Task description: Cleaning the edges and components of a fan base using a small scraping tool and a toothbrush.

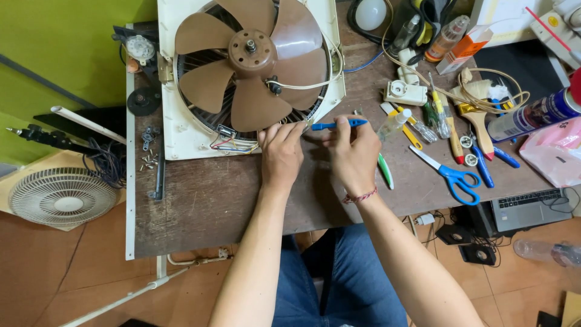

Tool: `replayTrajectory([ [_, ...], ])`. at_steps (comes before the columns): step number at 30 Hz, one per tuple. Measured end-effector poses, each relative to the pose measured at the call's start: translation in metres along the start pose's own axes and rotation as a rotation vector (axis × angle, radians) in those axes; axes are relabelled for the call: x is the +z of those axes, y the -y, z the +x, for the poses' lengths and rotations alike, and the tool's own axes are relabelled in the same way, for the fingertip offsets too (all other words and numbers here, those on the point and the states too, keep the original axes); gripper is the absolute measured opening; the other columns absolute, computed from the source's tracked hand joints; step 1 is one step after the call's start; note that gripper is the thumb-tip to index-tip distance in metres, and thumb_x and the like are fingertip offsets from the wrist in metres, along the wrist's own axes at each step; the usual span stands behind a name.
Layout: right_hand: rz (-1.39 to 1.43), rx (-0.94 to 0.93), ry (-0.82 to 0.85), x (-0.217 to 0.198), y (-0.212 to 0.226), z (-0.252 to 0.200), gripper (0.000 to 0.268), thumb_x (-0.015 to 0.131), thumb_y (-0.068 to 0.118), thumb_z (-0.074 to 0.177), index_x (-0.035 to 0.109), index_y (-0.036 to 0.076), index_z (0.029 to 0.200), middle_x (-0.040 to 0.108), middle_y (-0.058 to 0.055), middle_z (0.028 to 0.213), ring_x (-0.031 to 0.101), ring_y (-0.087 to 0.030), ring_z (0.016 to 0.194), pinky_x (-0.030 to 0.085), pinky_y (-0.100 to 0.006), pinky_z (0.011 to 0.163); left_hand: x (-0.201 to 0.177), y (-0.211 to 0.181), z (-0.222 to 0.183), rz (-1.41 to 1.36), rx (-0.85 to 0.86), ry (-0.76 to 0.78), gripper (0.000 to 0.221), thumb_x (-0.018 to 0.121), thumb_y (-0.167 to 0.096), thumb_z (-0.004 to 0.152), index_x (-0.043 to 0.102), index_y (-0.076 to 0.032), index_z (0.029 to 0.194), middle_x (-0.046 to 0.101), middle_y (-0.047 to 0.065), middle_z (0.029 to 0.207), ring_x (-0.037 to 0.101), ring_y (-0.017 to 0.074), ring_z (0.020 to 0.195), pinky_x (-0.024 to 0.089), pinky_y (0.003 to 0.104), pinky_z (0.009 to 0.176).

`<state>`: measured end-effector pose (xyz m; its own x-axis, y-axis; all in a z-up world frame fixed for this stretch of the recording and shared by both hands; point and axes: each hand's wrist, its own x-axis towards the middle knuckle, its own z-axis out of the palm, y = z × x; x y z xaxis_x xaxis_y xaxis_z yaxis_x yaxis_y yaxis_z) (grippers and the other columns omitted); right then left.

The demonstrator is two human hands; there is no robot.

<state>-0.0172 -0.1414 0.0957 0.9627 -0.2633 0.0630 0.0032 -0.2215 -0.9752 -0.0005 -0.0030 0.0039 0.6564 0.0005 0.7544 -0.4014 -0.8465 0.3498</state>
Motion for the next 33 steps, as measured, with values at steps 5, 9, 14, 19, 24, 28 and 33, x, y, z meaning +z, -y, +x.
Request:
replayTrajectory([
  [5,0.106,-0.19,-0.137,-0.007,-0.005,0.018,0.021,0.05,0.009,0.109,0.065,-0.004,0.113,0.072,-0.021,0.084,0.075,-0.023,0.074,0.065,-0.033,0.066,-0.001,0.0,0.0,0.012,0.013,-0.012,0.02,0.065,-0.003,0.094,0.074,-0.016,0.107,0.07,-0.003,0.096,0.066,0.0185,0.094,0.043,0.032,0.077],
  [9,0.159,-0.139,-0.103,0.004,-0.02,0.029,0.021,0.051,0.011,0.108,0.066,-0.002,0.115,0.073,-0.016,0.083,0.073,-0.017,0.073,0.065,-0.027,0.068,-0.001,-0.001,0.001,0.012,0.011,-0.009,0.022,0.067,-0.001,0.092,0.075,-0.016,0.106,0.07,-0.004,0.095,0.066,0.0182,0.093,0.042,0.032,0.076],
  [14,0.137,-0.021,-0.013,0.003,-0.026,-0.01,0.021,0.053,0.015,0.107,0.069,0.0,0.108,0.072,-0.016,0.075,0.072,-0.018,0.064,0.064,-0.031,0.062,0.0,0.002,-0.001,0.002,0.014,-0.004,0.024,0.067,-0.002,0.092,0.075,-0.017,0.109,0.071,-0.004,0.097,0.066,0.0179,0.095,0.042,0.032,0.077],
  [19,0.257,-0.026,-0.076,-0.004,-0.03,-0.015,0.02,0.053,0.012,0.107,0.067,-0.002,0.111,0.072,-0.018,0.08,0.073,-0.02,0.07,0.064,-0.03,0.067,-0.001,-0.001,0.0,-0.007,0.018,-0.015,0.023,0.067,0.001,0.092,0.076,-0.014,0.107,0.071,-0.003,0.096,0.067,0.0186,0.093,0.042,0.032,0.077],
  [24,0.225,-0.138,-0.149,0.0,-0.053,0.015,0.021,0.053,0.008,0.107,0.066,-0.006,0.117,0.071,-0.021,0.084,0.073,-0.02,0.072,0.065,-0.03,0.066,0.002,0.001,0.0,-0.002,0.03,-0.019,0.023,0.066,0.0,0.092,0.075,-0.015,0.108,0.071,-0.003,0.097,0.066,0.0185,0.093,0.042,0.032,0.076],
  [28,0.088,-0.041,-0.037,0.003,-0.039,-0.004,0.02,0.055,0.013,0.106,0.07,0.0,0.11,0.071,-0.013,0.069,0.07,-0.016,0.06,0.06,-0.028,0.057,0.001,0.0,0.001,0.004,0.037,-0.018,0.025,0.065,0.0,0.093,0.075,-0.017,0.109,0.071,-0.004,0.096,0.066,0.0181,0.093,0.042,0.031,0.076],
  [33,0.096,-0.079,-0.137,-0.005,-0.015,-0.017,0.019,0.055,0.014,0.107,0.071,0.003,0.111,0.072,-0.015,0.07,0.07,-0.017,0.06,0.058,-0.027,0.059,0.001,0.0,0.001,-0.001,0.028,-0.014,0.024,0.066,0.0,0.093,0.075,-0.016,0.108,0.071,-0.004,0.095,0.066,0.018,0.092,0.042,0.031,0.076],
])
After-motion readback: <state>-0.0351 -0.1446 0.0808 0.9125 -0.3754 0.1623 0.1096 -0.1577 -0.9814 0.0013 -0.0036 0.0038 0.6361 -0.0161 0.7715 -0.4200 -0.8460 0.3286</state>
